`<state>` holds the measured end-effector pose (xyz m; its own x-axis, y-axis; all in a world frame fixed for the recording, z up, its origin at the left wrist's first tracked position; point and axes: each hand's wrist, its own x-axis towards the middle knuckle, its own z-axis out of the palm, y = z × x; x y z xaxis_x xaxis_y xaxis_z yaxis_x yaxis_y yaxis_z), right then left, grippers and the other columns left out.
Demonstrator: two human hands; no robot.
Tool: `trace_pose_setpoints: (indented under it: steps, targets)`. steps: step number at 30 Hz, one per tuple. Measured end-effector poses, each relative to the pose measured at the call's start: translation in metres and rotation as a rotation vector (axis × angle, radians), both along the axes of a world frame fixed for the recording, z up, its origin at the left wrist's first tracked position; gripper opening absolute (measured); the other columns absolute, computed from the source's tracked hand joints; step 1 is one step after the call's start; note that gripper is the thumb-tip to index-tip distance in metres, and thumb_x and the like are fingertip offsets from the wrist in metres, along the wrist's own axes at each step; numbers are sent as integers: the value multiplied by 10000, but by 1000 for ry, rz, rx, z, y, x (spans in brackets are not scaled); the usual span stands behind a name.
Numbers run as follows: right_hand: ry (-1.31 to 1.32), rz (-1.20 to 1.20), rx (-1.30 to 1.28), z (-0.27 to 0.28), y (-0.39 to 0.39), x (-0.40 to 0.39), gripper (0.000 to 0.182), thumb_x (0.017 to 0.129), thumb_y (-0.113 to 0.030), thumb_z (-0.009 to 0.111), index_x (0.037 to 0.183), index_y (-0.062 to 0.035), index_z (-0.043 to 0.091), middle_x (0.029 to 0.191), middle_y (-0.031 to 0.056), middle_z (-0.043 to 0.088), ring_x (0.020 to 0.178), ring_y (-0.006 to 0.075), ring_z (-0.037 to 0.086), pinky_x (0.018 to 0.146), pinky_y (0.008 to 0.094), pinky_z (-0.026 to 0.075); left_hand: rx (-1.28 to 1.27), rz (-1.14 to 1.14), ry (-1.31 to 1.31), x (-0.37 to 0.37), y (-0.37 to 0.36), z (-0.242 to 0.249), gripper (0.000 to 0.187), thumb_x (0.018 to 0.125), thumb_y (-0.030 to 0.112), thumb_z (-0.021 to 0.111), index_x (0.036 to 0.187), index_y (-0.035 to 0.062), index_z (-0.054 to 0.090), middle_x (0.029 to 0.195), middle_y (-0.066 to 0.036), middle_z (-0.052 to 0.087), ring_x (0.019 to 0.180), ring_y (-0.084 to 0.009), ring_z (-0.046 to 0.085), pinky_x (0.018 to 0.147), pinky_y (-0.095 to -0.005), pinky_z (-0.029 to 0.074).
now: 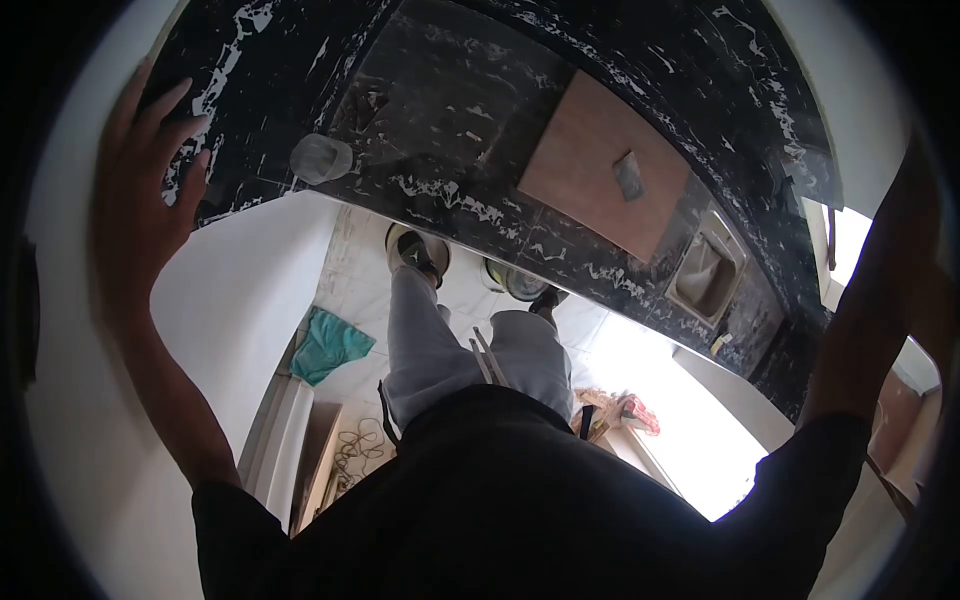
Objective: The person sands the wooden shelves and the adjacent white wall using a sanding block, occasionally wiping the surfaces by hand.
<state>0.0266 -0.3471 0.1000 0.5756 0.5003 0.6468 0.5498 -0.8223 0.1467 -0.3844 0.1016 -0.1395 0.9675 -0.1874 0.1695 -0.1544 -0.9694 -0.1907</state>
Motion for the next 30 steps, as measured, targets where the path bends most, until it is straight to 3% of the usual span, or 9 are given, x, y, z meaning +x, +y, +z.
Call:
trace_pose_setpoints:
  steps: [7,12,15,18,23,27,30]
  targets:
    - [30,-15,34,-11,14,-16,473,1023,-365,605,1415,-101,606,1375,77,651,1262,195,591,1094,320,422,84,-79,8,4,17,-7,278,940,177,680,1215,135,689,1539,-52,488,1451,-269,416,1138,-438,439]
    - [17,-70,50,-9,22,-35,480,1018,-371,613,1417,-105,606,1374,77,652,1258,196,594,1087,324,429,-55,-3,-3,3,2,-3,264,920,160,696,1182,121,696,1516,-54,515,1456,-272,410,1141,-435,435]
    - [-54,-92,-14,3,-3,7,480,1015,-367,621,1417,-107,607,1373,79,651,1254,196,596,1083,327,433,-63,-6,-14,2,3,-4,250,911,154,703,1158,111,701,1498,-57,533,1455,-275,414,1134,-433,439]
    - [59,-17,116,-6,2,1,474,1014,-353,623,1413,-99,608,1371,93,650,1248,205,600,1072,331,443,-142,11,-31,2,-5,1,238,888,149,722,1119,93,719,1476,-59,551,1428,-269,441,1109,-425,456]
    - [255,58,72,-1,19,-46,475,1021,-355,607,1415,-91,603,1386,115,640,1264,227,596,1079,346,444,-204,15,-85,4,-9,1,229,847,159,752,1059,71,754,1443,-50,568,1402,-246,469,1095,-407,470]
    - [94,129,52,-8,11,-30,470,1023,-359,600,1401,-80,610,1387,142,638,1275,247,592,1087,357,441,-206,25,-79,5,-10,2,208,851,163,744,1036,71,761,1403,-50,602,1429,-238,438,1126,-411,443]
    - [-69,20,20,-19,21,-32,456,1024,-349,596,1388,-75,618,1371,160,645,1274,261,592,1087,363,441,-202,24,-58,6,-11,3,186,862,146,731,1032,74,754,1408,-52,600,1441,-248,425,1136,-418,430]
